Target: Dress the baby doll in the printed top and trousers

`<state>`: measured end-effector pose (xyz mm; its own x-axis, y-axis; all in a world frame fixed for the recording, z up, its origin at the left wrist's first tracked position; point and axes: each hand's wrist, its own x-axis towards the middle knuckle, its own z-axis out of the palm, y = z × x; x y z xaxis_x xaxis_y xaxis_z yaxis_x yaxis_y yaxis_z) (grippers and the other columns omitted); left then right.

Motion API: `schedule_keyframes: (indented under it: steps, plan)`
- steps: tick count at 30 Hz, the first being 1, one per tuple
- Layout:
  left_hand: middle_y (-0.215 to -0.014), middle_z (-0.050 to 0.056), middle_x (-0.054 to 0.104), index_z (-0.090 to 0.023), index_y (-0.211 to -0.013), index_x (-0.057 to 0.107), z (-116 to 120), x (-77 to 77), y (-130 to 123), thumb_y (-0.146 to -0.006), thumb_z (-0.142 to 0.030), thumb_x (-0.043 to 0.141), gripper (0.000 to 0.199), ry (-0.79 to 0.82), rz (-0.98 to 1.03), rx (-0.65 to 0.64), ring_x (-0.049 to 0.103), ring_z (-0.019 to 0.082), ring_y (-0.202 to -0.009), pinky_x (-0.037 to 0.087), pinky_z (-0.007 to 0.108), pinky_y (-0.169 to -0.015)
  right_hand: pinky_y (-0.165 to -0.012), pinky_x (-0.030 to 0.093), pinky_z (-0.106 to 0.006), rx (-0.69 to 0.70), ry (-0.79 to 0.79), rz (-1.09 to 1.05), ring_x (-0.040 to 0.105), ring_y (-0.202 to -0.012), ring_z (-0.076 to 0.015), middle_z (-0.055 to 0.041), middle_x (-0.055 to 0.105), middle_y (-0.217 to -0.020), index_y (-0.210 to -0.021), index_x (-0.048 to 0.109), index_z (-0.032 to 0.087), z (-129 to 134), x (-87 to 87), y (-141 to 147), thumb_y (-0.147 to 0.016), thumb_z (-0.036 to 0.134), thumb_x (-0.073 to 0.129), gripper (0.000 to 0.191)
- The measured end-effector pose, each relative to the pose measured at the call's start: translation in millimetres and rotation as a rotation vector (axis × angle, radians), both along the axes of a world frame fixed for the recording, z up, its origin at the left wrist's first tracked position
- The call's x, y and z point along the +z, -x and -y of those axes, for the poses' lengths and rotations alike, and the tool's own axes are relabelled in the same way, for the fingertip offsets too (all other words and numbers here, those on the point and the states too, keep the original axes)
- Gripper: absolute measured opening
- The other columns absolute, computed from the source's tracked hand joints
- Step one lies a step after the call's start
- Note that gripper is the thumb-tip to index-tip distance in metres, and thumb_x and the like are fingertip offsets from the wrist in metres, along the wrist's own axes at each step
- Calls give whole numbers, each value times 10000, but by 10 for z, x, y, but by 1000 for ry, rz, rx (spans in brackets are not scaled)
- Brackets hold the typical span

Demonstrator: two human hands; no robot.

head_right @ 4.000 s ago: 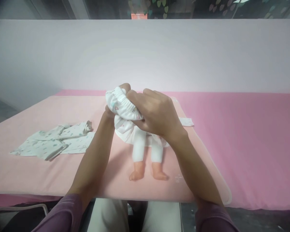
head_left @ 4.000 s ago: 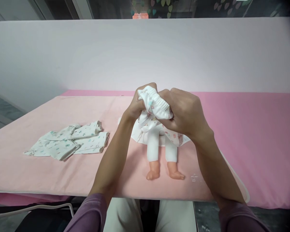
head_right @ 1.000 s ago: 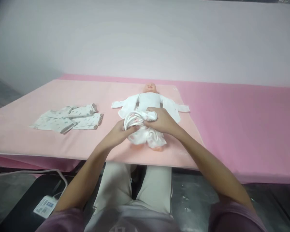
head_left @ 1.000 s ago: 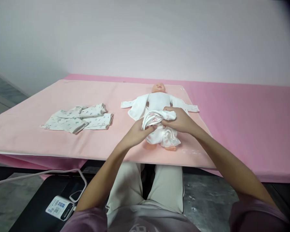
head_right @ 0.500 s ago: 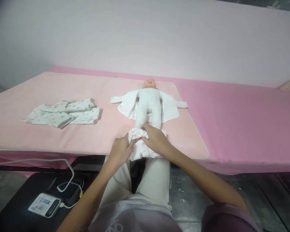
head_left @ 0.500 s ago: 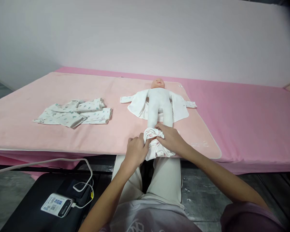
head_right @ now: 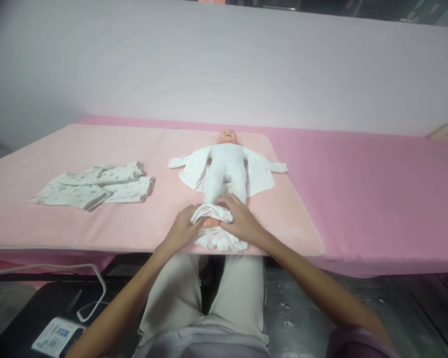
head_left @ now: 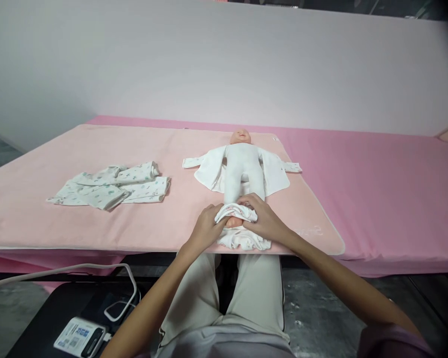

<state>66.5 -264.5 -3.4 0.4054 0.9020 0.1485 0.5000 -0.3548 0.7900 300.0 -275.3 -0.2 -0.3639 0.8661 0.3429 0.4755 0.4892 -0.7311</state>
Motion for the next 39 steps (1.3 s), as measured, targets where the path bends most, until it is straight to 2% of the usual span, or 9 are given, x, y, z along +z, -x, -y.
schedule_keyframes:
  steps: [7,10,15,21,24,26,32,35,39]
  plan:
    - [-914,35,651,-221,-910,546,37,-95,24,-1040,-371,510,202,-2,13,103,604,235,-904,472,356,-797,-1017,538,-441,88,-13,-23,643,-1212,-281,-88,662,-1282,-1290,656,264,-114,29,-54,-865,136,698,445]
    - [-917,38,650,-220,-911,573,-133,-50,47,-1026,-412,574,223,-20,-25,14,600,238,-917,469,357,-802,-965,534,-402,231,41,-3,680,-1110,-264,-72,719,-1186,-1181,724,240,-396,186,-218,-882,266,797,309]
    - [-1065,78,727,-226,-1057,683,-569,56,181,-1000,-451,662,233,-181,-149,-99,580,275,-1043,454,405,-927,-809,493,-313,397,258,102,690,-949,-224,-26,774,-1045,-1117,766,217,-893,414,-452,-750,440,933,461]
    - [-1189,78,705,-229,-1135,678,-806,309,408,-954,-563,727,383,-85,-137,-255,576,257,-1108,474,372,-961,-857,494,-343,293,195,50,627,-964,-221,-33,699,-1074,-1070,681,226,-943,329,-507,-778,492,912,458]
    - [-1334,86,683,-262,-1308,675,-881,517,271,-1013,-543,644,409,-109,-131,-336,556,260,-1224,447,406,-1082,-895,497,-371,320,132,66,592,-999,-233,-52,640,-1124,-1041,636,239,-889,270,-544,-829,515,877,424]
    - [-1285,75,717,-270,-1213,743,-992,681,61,-996,-536,660,353,-126,-150,-446,567,269,-1229,426,430,-1123,-932,495,-388,358,117,67,579,-1048,-246,-66,616,-1160,-1039,633,244,-878,261,-583,-887,529,825,376]
    - [-835,21,704,-233,-847,762,-1473,967,-558,-764,-455,889,269,300,-222,-888,608,189,-752,472,326,-705,-871,472,-344,459,338,-84,581,-979,-217,-48,641,-1070,-977,658,218,-916,275,-740,-977,516,730,306]
    - [-735,-8,634,-230,-814,712,-1574,825,-637,-717,-446,921,316,495,-92,-929,553,154,-644,434,303,-611,-795,442,-303,447,431,-158,542,-871,-175,-17,621,-989,-958,663,213,-920,243,-792,-919,469,815,301]
    - [-770,-11,611,-219,-915,684,-1527,591,-576,-783,-511,877,374,601,107,-814,566,148,-681,449,274,-602,-816,461,-310,428,541,-294,580,-922,-189,-22,615,-984,-941,626,214,-917,167,-788,-906,477,831,335]
